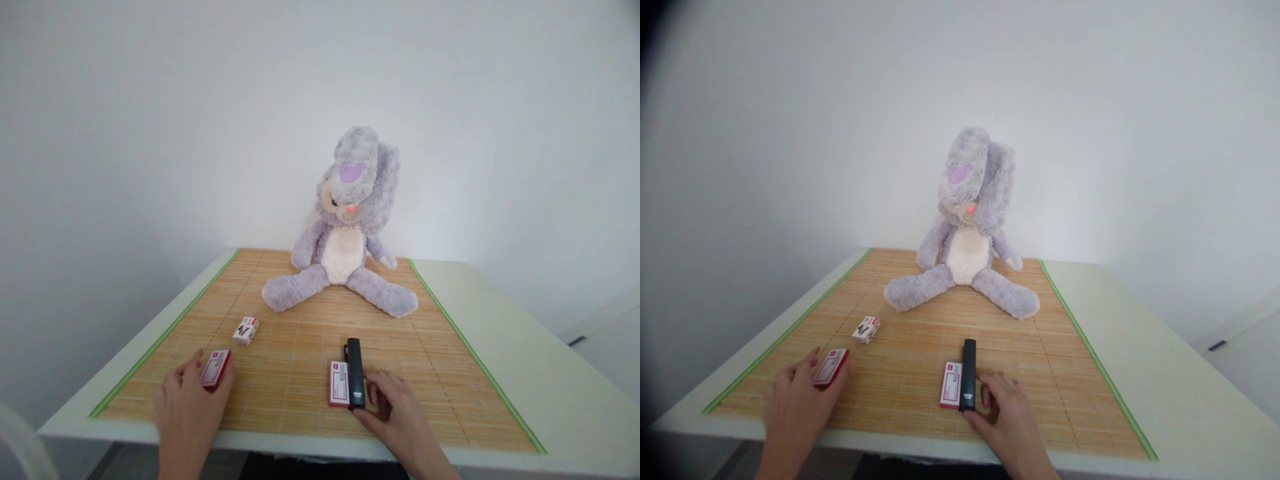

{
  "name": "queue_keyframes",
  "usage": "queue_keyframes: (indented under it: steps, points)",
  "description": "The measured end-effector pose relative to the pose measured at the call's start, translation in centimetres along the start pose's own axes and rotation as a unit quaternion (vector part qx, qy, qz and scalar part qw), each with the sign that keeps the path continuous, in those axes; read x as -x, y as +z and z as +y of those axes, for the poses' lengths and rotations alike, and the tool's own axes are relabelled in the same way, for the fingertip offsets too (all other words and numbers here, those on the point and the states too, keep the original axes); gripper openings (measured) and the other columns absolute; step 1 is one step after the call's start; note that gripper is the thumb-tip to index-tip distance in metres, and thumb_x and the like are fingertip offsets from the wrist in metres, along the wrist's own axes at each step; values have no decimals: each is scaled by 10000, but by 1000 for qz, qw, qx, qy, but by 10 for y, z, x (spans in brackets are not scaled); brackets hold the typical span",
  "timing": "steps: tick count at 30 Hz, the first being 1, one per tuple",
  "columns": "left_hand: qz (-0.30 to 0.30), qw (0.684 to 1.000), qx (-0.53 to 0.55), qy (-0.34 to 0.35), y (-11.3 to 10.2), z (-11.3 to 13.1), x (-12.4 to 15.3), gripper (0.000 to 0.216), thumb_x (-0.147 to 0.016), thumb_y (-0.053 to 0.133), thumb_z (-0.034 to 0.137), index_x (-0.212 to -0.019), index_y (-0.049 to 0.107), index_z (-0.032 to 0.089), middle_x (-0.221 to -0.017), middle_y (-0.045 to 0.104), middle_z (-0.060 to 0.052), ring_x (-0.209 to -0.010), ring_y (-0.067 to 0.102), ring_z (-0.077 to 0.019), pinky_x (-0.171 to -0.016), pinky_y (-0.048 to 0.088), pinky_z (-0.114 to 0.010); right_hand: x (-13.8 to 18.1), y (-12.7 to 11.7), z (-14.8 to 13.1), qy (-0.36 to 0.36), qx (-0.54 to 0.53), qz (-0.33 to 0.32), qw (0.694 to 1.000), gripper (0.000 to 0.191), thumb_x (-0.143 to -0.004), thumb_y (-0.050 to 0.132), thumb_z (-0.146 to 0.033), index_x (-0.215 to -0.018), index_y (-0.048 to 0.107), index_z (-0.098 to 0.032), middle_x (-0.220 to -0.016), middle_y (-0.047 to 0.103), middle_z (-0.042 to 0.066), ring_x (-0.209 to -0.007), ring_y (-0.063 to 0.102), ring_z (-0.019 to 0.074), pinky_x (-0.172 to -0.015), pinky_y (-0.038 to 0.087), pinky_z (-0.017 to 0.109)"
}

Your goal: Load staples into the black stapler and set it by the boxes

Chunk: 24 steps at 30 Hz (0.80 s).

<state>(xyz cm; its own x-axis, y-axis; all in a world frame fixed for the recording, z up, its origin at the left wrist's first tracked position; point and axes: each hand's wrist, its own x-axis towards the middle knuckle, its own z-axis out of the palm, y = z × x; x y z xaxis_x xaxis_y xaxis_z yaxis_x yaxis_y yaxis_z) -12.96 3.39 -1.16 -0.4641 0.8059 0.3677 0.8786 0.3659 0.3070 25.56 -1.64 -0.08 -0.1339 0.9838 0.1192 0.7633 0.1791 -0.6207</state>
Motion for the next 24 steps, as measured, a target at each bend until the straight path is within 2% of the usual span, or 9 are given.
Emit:
queue_keyframes:
  steps: [4,8,11,15,17,20,24]
  points:
    - [-55,998,23,9,7,-16,-1,728,-880,467,637,-1420,551,155,-1224,601,-172,-1103,600,-370,-1011,462,-506,0,0,1,-1,-1,0,1000,406,-827,773,-381,-1199,670,-257,-879,680,7,-854,619,226,-798,431,361]
    - [-77,993,91,6,2,-4,4,703,-882,481,583,-1430,533,146,-1265,601,-162,-1111,627,-344,-1001,490,-486,1,1,2,-2,-3,2,1000,421,-834,763,-384,-1220,661,-250,-889,681,12,-862,622,229,-809,435,361]
    - [-82,984,160,5,-6,22,17,693,-856,542,556,-1419,538,152,-1230,629,-132,-1068,648,-319,-981,511,-483,1,2,3,-5,0,1,1000,409,-833,764,-392,-1202,661,-249,-882,679,10,-857,621,228,-797,431,357]
    - [-112,953,280,33,-12,72,56,683,-830,606,539,-1391,556,153,-1182,641,-107,-914,666,-262,-885,560,-445,2,4,4,-14,6,3,1000,417,-831,769,-386,-1208,652,-251,-879,675,4,-855,618,225,-798,425,356]
    - [-138,931,333,66,-13,98,79,654,-850,612,486,-1417,540,169,-1185,643,-104,-954,668,-255,-899,562,-433,2,4,4,-13,9,4,1000,392,-834,766,-387,-1185,656,-251,-879,673,2,-852,616,221,-793,423,352]
    - [-142,907,387,89,-13,129,105,607,-850,618,384,-1420,555,188,-1181,650,-105,-1007,673,-257,-938,558,-436,2,3,4,-12,10,4,1000,370,-832,768,-379,-1161,654,-253,-884,671,-1,-852,614,217,-789,423,344]
    - [-166,895,404,92,-9,149,120,616,-841,614,282,-1447,537,201,-1200,632,-108,-1088,665,-262,-990,541,-446,2,2,2,-14,12,2,1000,328,-824,768,-356,-1114,657,-250,-870,666,-7,-842,612,215,-775,414,333]
